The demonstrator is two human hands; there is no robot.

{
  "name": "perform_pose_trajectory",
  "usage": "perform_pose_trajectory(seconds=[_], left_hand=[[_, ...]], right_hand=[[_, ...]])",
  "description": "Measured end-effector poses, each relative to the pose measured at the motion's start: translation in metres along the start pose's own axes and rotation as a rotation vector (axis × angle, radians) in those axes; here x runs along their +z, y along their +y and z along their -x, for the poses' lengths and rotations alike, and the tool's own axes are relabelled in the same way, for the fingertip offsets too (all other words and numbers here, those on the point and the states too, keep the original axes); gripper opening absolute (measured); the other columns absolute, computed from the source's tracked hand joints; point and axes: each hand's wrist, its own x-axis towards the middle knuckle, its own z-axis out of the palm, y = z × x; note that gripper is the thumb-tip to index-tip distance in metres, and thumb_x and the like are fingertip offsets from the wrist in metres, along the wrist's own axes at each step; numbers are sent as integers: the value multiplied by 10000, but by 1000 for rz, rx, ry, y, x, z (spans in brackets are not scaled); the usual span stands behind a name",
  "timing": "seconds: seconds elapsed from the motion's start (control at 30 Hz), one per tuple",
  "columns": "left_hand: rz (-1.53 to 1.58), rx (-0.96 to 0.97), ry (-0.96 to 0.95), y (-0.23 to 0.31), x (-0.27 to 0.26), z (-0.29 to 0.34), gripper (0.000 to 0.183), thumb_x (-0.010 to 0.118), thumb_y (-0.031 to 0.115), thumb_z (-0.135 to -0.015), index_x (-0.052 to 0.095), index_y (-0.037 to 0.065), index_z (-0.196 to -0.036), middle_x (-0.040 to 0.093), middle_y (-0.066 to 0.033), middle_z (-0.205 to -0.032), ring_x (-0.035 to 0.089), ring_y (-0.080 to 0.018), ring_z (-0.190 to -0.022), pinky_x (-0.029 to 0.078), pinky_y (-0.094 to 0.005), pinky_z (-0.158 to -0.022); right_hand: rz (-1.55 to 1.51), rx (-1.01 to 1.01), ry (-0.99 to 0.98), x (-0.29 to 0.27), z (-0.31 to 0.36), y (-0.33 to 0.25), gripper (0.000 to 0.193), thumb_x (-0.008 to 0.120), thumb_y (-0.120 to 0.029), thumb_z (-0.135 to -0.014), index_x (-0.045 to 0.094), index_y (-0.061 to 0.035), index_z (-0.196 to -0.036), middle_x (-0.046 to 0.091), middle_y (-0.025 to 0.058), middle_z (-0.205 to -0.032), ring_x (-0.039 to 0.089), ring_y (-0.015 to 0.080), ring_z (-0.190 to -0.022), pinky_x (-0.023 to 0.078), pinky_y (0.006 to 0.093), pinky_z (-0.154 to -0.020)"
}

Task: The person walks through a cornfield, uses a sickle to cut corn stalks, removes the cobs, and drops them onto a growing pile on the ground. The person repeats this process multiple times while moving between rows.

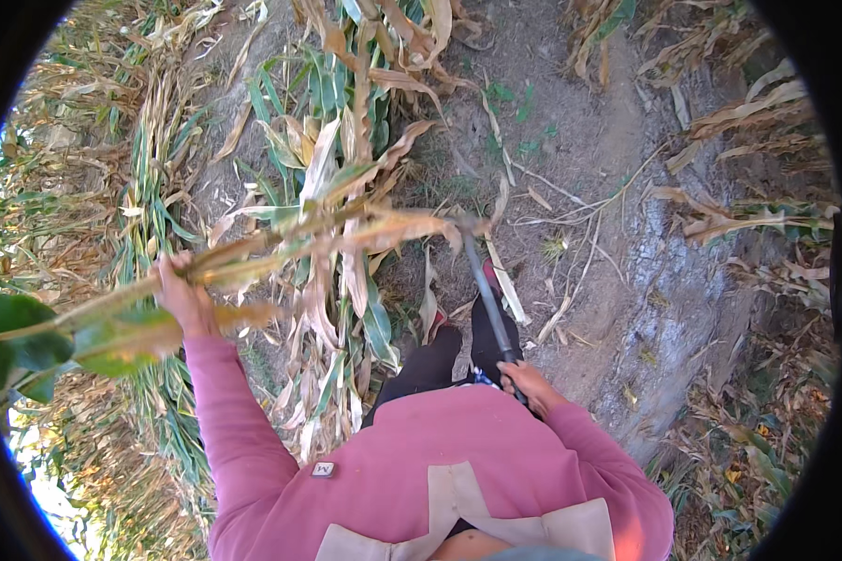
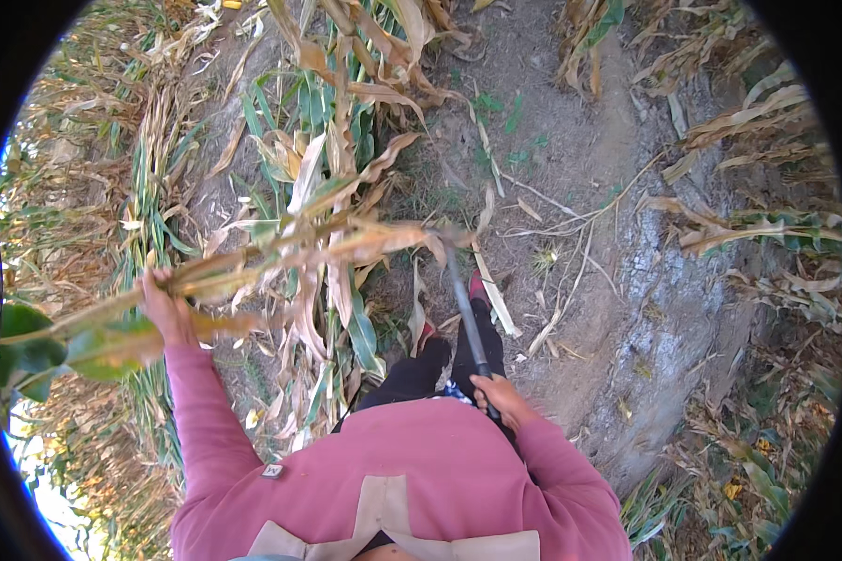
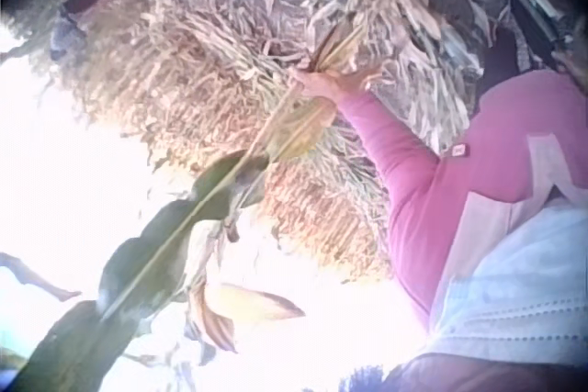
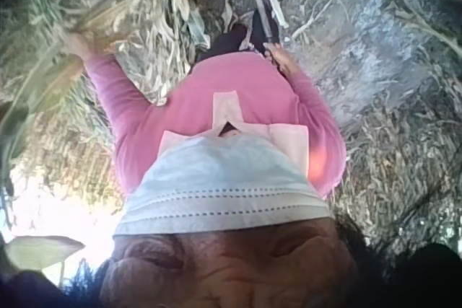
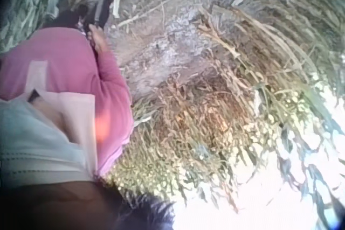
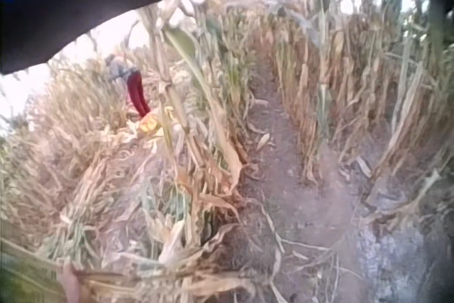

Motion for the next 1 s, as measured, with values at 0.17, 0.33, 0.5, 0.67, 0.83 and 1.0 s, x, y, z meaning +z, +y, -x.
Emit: perform_pose_trajectory(seconds=[0.17, 0.33, 0.5, 0.67, 0.83, 1.0], left_hand=[[-92, -41, 63, 59, -81, 13, 135, 535, 35, -887, 440, 101, -819, 467, -28, -639, 479, -134, -583, 463, -294, -601], [-151, -144, 222, 164, -139, -31, 118, 552, 56, -882, 468, 102, -812, 432, 4, -601, 437, -108, -529, 435, -264, -520], [-494, -214, 248, 204, -201, -7, 117, 578, 96, -846, 466, 86, -812, 476, -15, -592, 473, -114, -478, 427, -268, -448], [-786, -225, 73, 155, -224, 55, 138, 589, 110, -805, 481, 47, -863, 483, -10, -566, 470, -115, -421, 401, -244, -390], [-1018, -141, -44, 86, -203, 83, 245, 616, 86, -790, 475, 1, -971, 518, -64, -601, 523, -150, -502, 413, -303, -423], [-1266, -78, -265, 32, -181, 63, 457, 701, 103, -751, 471, -23, -1125, 615, -244, -949, 600, -387, -867, 461, -418, -752]], right_hand=[[-488, -141, -154, -14, -31, 2, 169, 543, -195, -883, 439, -107, -782, 444, 9, -558, 429, 109, -440, 400, 267, -413], [-312, -217, 32, -22, -37, -31, 194, 542, -209, -875, 448, -82, -762, 450, 30, -568, 441, 144, -441, 408, 295, -406], [-210, -412, 4, -32, -21, -47, 188, 551, -214, -868, 473, -73, -772, 463, 32, -570, 456, 147, -448, 415, 301, -413], [-190, -384, -29, -21, -25, -46, 184, 561, -209, -859, 483, -60, -784, 469, 36, -565, 467, 154, -449, 415, 303, -417], [-183, -373, -32, -12, -13, -32, 171, 558, -197, -860, 477, -63, -790, 467, 33, -564, 474, 150, -450, 413, 303, -406], [-188, -350, -18, -10, 3, -6, 191, 550, -206, -865, 469, -87, -740, 447, 19, -530, 449, 141, -428, 412, 295, -410]])
